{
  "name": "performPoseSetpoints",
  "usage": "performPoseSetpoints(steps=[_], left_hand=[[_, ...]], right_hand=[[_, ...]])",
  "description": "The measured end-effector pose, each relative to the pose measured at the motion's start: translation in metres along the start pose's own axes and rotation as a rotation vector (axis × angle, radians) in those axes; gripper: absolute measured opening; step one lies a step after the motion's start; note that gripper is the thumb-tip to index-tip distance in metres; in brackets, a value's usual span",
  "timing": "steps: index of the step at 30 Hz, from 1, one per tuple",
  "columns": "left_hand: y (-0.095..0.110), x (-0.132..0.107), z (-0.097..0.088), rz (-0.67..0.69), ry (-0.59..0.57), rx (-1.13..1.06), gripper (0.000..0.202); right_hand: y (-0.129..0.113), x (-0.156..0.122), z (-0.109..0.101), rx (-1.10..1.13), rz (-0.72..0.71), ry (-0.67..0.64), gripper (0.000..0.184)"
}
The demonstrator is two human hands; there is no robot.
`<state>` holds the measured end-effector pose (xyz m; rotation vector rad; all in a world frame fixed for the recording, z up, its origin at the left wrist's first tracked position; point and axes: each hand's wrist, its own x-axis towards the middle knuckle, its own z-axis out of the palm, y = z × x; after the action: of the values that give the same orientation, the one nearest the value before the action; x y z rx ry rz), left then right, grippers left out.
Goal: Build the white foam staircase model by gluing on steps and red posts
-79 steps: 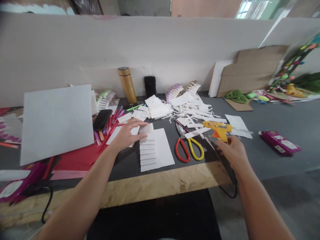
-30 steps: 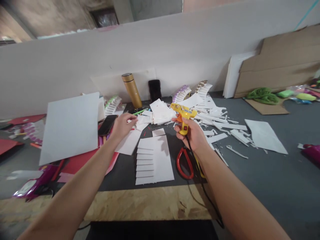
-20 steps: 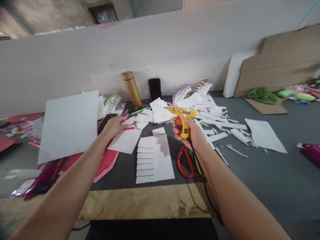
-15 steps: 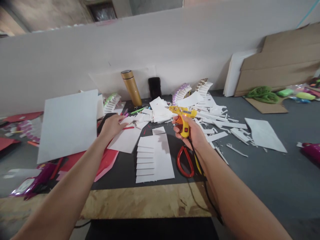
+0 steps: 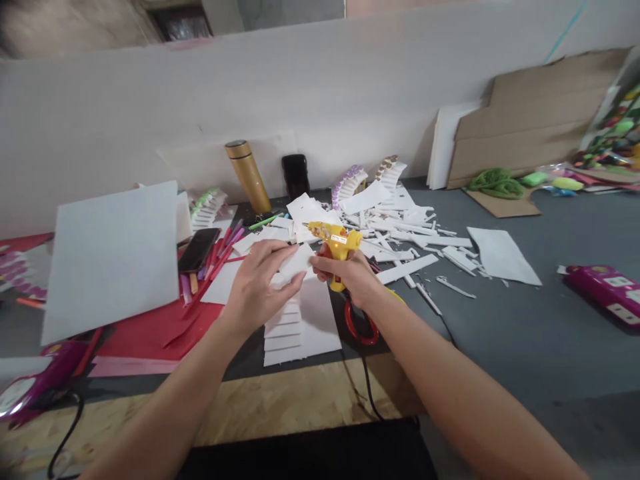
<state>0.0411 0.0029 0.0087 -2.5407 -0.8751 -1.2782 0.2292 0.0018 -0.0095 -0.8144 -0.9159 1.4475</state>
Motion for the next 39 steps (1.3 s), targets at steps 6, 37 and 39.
performPoseSetpoints(steps=[6, 37, 39], left_hand=[[-0.008, -0.013, 0.005, -0.021, 0.010, -0.001, 0.046], [-0.046, -0.015, -0.009, -1.054, -0.008, -1.391, 0.041], [-0.049, -0.018, -0.008, -1.064, -0.025, -1.396, 0.043]], right_hand=[[0.004, 0.003, -0.003, -0.041, 0.041, 0.067, 0.038], [-0.013, -0.015, 0.001, -0.404, -0.281, -0.196, 0.029], [-0.013, -0.018, 0.002, -0.413, -0.276, -0.209, 0.029]])
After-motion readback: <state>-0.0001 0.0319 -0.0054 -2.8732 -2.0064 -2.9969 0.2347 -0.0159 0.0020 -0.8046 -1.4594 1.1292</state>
